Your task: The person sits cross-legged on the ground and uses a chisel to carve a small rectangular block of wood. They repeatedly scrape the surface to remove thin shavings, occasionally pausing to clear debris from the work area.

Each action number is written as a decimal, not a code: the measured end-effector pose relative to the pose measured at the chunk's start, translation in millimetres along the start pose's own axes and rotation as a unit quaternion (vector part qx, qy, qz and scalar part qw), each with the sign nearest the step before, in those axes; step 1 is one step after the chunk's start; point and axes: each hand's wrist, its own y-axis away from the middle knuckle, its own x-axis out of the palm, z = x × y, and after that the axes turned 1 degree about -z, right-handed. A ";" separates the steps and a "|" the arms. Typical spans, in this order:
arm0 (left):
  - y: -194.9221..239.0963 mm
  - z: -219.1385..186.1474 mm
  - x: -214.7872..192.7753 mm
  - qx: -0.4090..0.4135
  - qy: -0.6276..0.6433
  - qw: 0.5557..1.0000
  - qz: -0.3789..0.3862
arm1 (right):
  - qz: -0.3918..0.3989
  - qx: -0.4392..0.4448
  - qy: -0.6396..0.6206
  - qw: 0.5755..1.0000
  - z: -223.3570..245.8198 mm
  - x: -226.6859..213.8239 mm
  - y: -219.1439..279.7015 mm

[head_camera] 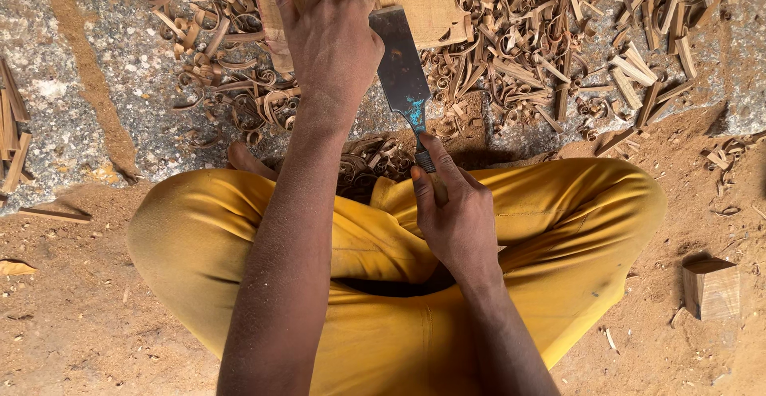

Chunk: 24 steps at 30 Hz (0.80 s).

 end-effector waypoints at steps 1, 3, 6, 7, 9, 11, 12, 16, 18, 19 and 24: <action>0.7 0.4 0.4 -0.003 0.003 1.000 0.005 | -0.004 -0.016 0.001 1.000 0.7 -0.4 0.3; 0.0 0.1 2.1 -0.005 0.012 1.000 0.015 | -0.015 -0.048 0.005 0.999 2.2 -1.0 0.0; 0.6 1.3 2.8 -0.004 0.009 1.000 0.008 | -0.011 -0.039 0.018 0.999 4.6 -0.4 -1.1; -0.2 0.8 3.4 -0.006 0.013 1.000 0.011 | -0.007 -0.035 0.019 0.999 4.8 -1.1 -1.7; -1.2 -0.2 2.1 -0.010 0.021 1.000 0.019 | 0.000 -0.024 0.020 1.000 5.8 -2.1 -1.9; -3.3 -3.2 -3.4 -0.003 0.027 0.999 0.017 | 0.003 -0.016 0.022 1.000 8.2 -1.9 -2.8; -3.8 -5.2 -7.5 0.000 0.030 0.999 0.018 | 0.005 -0.011 0.023 1.000 9.4 -1.8 -2.1; -12.0 -31.8 -21.5 0.047 0.102 0.994 0.019 | 0.001 -0.020 0.011 1.000 13.8 -0.6 -2.1; 0.5 -70.6 -22.7 0.092 0.256 0.952 0.137 | 0.003 -0.017 -0.005 1.000 15.0 0.4 -0.9; 5.0 -84.3 -23.2 0.125 0.334 0.909 0.218 | 0.013 0.012 0.011 1.000 15.3 1.7 -0.5; -5.3 -84.2 -16.7 0.130 0.398 0.862 0.285 | 0.007 -0.009 0.014 1.000 19.6 6.4 -3.4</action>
